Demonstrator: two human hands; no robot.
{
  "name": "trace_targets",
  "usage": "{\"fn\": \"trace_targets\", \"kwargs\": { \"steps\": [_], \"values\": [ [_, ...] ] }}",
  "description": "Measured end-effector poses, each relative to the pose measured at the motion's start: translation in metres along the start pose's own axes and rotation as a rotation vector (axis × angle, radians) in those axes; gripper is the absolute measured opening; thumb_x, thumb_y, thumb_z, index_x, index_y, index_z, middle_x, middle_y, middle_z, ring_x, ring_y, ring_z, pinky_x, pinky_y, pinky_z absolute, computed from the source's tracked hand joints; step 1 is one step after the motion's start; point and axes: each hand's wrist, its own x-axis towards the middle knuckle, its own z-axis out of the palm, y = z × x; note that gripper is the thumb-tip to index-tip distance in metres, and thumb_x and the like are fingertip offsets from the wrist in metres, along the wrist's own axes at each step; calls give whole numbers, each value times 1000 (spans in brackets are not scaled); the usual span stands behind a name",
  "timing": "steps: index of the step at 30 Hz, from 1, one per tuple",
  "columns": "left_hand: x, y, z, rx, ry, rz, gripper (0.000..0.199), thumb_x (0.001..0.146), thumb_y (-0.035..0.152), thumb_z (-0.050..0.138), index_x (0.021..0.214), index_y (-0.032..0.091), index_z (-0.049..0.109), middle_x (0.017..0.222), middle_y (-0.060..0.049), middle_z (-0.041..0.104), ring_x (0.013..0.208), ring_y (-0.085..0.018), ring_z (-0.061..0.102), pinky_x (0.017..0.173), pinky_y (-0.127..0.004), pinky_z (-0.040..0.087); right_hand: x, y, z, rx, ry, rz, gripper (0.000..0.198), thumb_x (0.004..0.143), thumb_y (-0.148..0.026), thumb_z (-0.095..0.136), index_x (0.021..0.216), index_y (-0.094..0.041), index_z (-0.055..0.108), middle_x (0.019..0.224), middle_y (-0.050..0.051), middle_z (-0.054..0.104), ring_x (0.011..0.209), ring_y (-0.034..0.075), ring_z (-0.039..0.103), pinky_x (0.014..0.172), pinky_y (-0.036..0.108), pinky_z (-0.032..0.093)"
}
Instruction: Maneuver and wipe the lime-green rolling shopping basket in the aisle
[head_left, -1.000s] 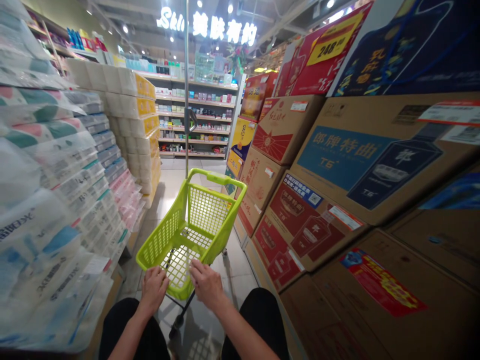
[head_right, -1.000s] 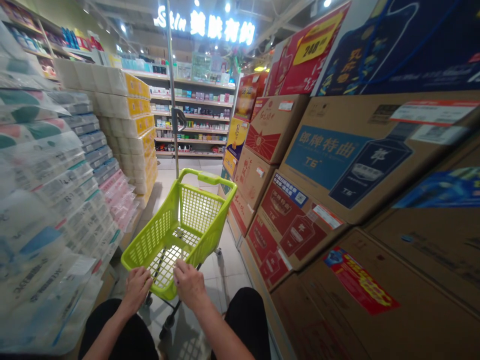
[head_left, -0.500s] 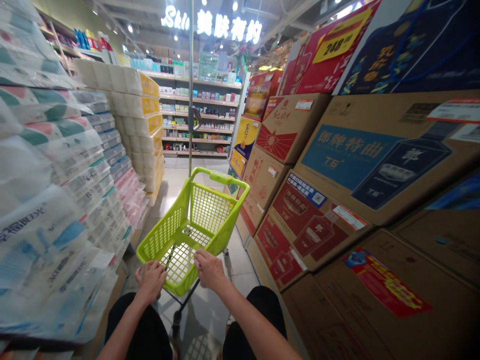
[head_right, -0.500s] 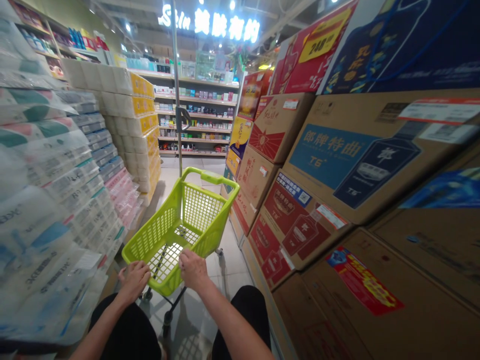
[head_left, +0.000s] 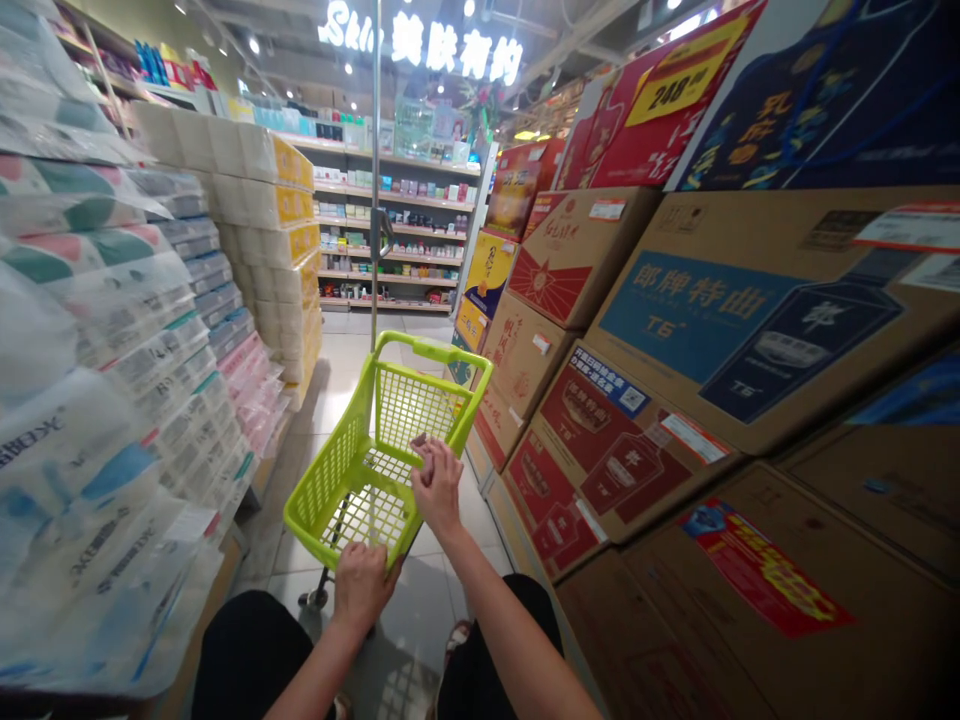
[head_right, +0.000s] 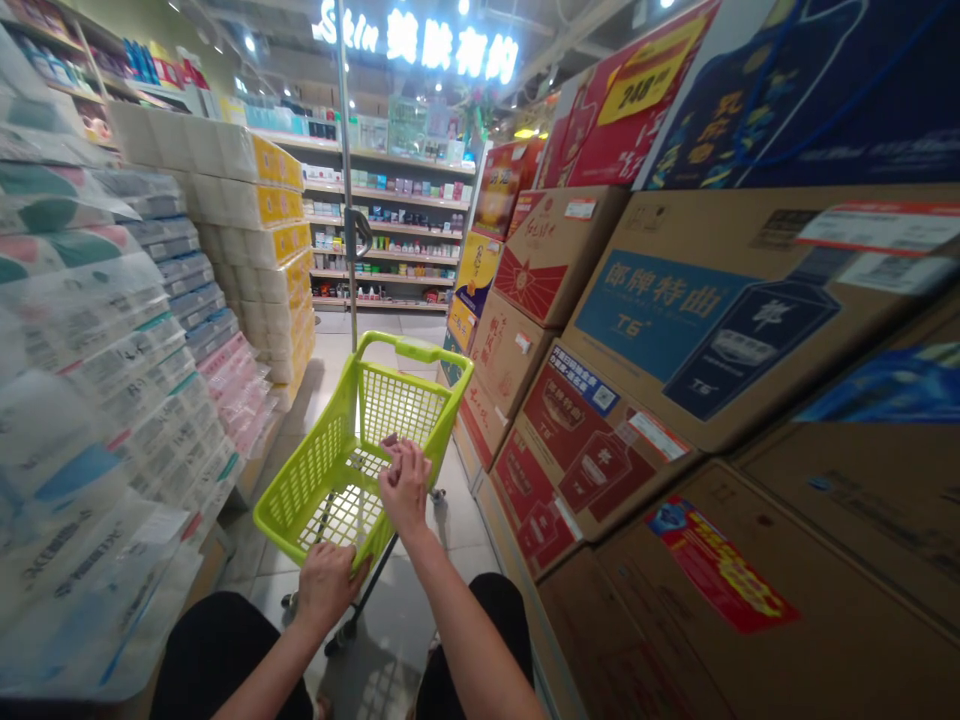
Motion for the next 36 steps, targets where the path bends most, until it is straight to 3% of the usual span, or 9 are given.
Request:
{"fn": "trace_targets", "kwargs": {
  "steps": [3, 6, 13, 18, 22, 24, 27, 32, 36],
  "values": [
    [2, -3, 7, 8, 17, 37, 39, 93, 39, 42, 68, 18, 64, 65, -8, 67, 71, -21, 61, 78, -37, 37, -23, 6, 8, -113, -162, -163, 33, 83, -18, 55, 114, -25, 62, 130, 5, 56, 108, 26, 43, 96, 41, 34],
    [5, -7, 1, -21, -2, 90, 35, 93, 36, 43, 70, 20, 64, 66, -6, 68, 72, -20, 62, 78, -36, 36, -27, 23, 12, -126, -204, -229, 28, 87, -18, 52, 109, -26, 66, 124, 2, 60, 103, 25, 42, 94, 39, 33],
    [6, -15, -14, -46, -44, 131, 34, 93, 34, 42, 70, 21, 63, 69, -3, 69, 74, -18, 61, 86, -37, 35, 35, 69, 7, -129, -193, -118, 27, 92, -16, 44, 102, -20, 69, 102, 8, 65, 92, 22, 45, 87, 37, 33],
    [9, -23, -12, -44, -30, 150, 33, 93, 34, 43, 70, 22, 63, 68, -3, 69, 73, -18, 60, 88, -38, 34, 3, 43, 14, -150, -131, -115, 23, 92, -32, 51, 105, -21, 66, 125, 9, 57, 102, 24, 46, 88, 38, 35],
    [7, -27, -10, -9, -21, 169, 29, 92, 32, 45, 74, 21, 64, 68, -3, 69, 74, -19, 61, 86, -37, 34, -45, 17, 16, -109, -209, -259, 19, 91, -37, 57, 101, -24, 66, 125, 8, 58, 106, 24, 48, 93, 39, 37],
    [5, -28, -9, -3, -16, 172, 29, 92, 33, 45, 73, 21, 64, 68, -4, 69, 73, -19, 60, 84, -37, 34, -48, 21, 13, -85, -258, -359, 19, 94, -33, 53, 105, -25, 67, 118, 6, 61, 102, 22, 50, 91, 38, 38],
    [2, -28, -10, -8, -18, 170, 33, 94, 36, 43, 72, 21, 63, 68, -4, 69, 70, -18, 60, 81, -35, 34, -22, 47, 5, -68, -319, -488, 21, 97, -29, 48, 104, -28, 69, 109, 5, 65, 96, 20, 52, 88, 35, 40],
    [-1, -23, -9, -12, -24, 153, 35, 94, 38, 42, 71, 21, 62, 69, -4, 69, 71, -19, 60, 78, -36, 34, 29, 80, 11, -70, -85, -170, 31, 100, -33, 40, 106, -26, 70, 126, 8, 56, 116, 22, 48, 99, 39, 35],
    [0, -20, -8, -10, -35, 134, 32, 93, 36, 43, 72, 20, 63, 69, -5, 69, 73, -19, 61, 79, -36, 34, 4, 71, 46, 23, 182, 134, 43, 100, -40, 30, 127, -23, 59, 133, 13, 49, 126, 24, 43, 104, 43, 32]
  ]
}}
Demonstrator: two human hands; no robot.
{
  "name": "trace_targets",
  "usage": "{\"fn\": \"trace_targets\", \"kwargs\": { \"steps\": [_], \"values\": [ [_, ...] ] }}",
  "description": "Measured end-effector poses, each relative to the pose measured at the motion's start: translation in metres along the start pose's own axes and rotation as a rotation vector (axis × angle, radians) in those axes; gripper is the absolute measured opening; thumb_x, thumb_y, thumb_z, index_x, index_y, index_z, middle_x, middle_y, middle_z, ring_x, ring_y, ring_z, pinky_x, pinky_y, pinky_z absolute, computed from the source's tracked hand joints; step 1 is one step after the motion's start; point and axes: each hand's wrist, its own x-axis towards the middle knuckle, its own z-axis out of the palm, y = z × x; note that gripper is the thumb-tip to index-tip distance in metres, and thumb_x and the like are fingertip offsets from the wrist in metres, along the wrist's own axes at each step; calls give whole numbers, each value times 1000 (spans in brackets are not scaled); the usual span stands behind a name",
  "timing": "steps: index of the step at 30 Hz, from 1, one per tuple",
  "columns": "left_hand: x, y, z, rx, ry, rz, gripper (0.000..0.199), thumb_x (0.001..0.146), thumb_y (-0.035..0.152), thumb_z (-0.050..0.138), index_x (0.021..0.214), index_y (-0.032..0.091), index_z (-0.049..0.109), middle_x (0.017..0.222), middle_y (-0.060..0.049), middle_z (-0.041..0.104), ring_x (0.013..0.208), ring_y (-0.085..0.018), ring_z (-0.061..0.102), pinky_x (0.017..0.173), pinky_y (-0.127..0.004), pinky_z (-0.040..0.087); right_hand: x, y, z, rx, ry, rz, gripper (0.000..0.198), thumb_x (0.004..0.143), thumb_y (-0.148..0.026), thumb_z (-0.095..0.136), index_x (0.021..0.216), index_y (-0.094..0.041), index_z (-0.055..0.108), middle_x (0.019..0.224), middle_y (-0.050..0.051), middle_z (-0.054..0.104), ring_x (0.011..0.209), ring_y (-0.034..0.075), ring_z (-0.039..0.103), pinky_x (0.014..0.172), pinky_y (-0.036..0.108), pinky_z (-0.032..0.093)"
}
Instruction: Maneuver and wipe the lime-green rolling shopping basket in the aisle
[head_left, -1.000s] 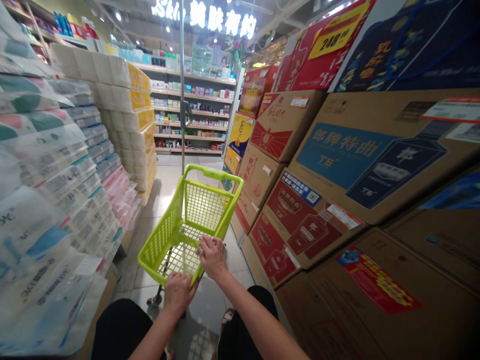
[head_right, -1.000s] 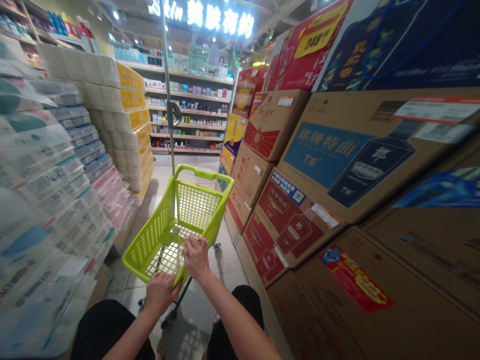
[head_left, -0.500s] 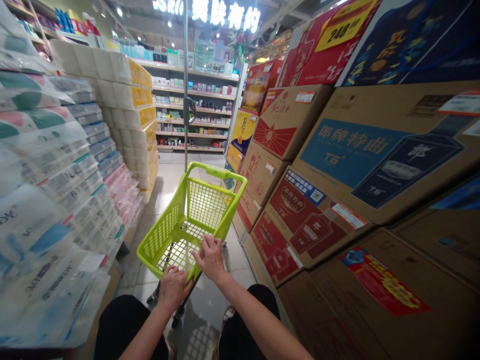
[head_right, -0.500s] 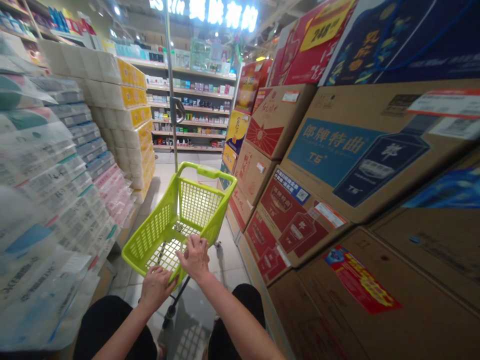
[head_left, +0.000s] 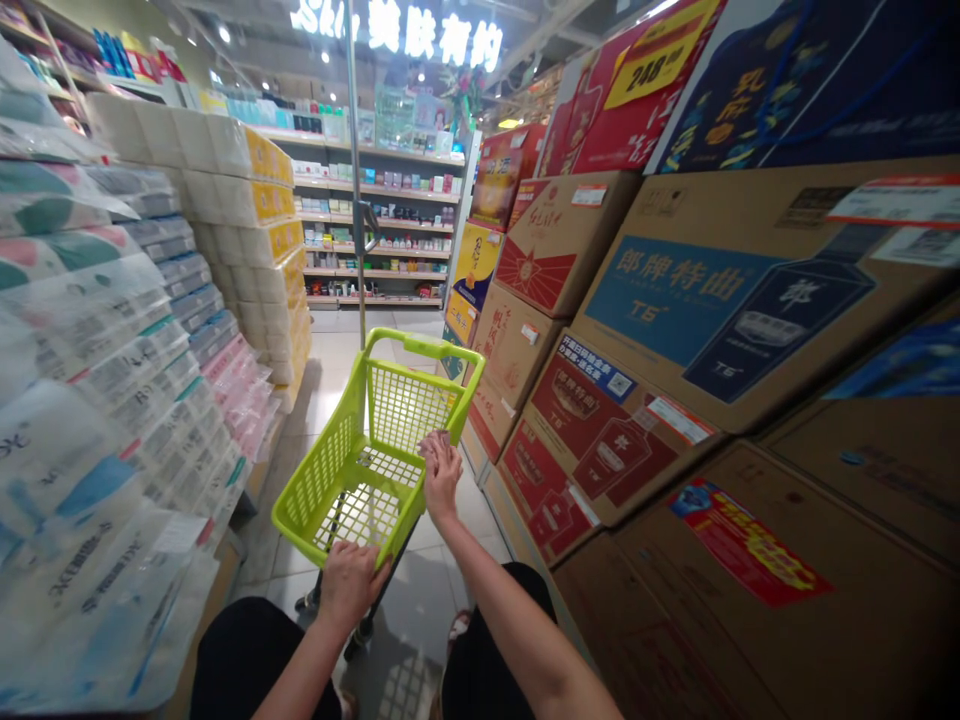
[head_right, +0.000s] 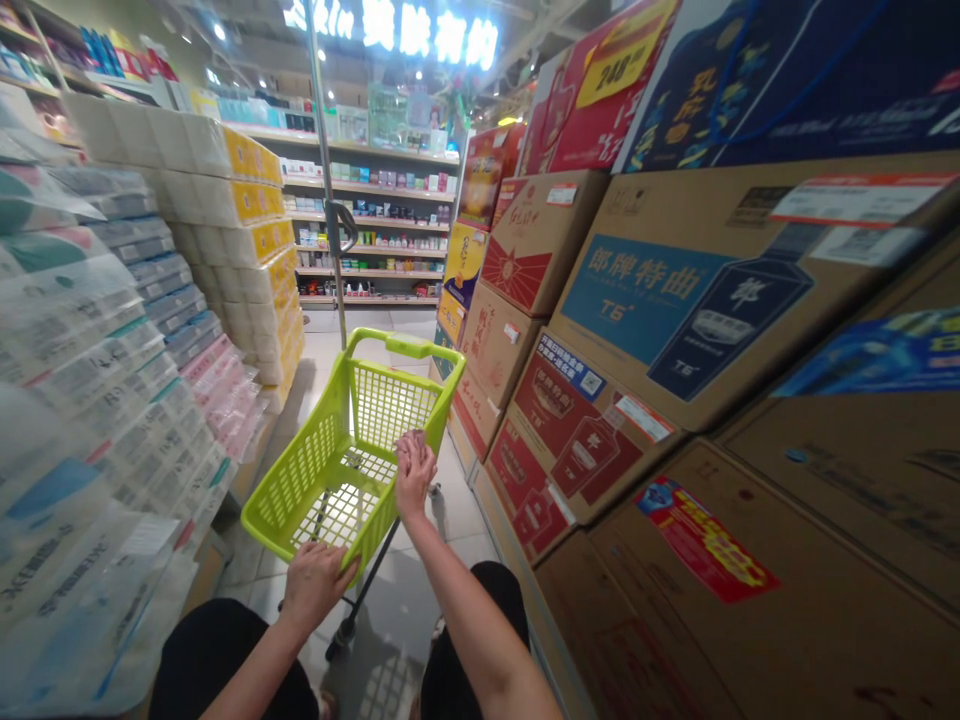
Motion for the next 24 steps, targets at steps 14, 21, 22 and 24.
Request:
{"fn": "trace_targets", "kwargs": {
  "steps": [14, 21, 22, 24],
  "values": [
    [22, -35, -18, -37, -322, 46, 21, 68, 31, 74, 86, 25, 65, 89, -2, 73, 91, -22, 65, 94, -37, 37, -124, -33, 17, 449, -48, 404, 42, 93, -40, 41, 123, -17, 58, 119, 13, 60, 114, 20, 58, 96, 31, 47],
    [20, -48, -23, -100, -296, 96, 15, 75, 36, 68, 86, 26, 67, 88, 1, 74, 89, -20, 65, 112, -41, 24, -81, -11, 3, 516, -47, 401, 33, 85, -39, 54, 105, -16, 66, 110, 11, 68, 108, 21, 62, 94, 32, 48],
    [21, -52, -25, -109, -292, 100, 16, 76, 39, 67, 86, 27, 67, 88, 1, 74, 89, -20, 65, 113, -42, 22, -67, -5, -1, 519, -33, 399, 34, 84, -40, 55, 105, -16, 66, 110, 12, 68, 108, 21, 62, 93, 32, 48],
    [23, -63, -26, -123, -277, 99, 23, 76, 49, 65, 84, 28, 67, 86, 2, 74, 87, -20, 65, 114, -42, 20, -37, 6, -9, 504, -8, 381, 36, 83, -39, 55, 109, -15, 65, 111, 12, 68, 107, 21, 62, 92, 33, 48]
  ]
}}
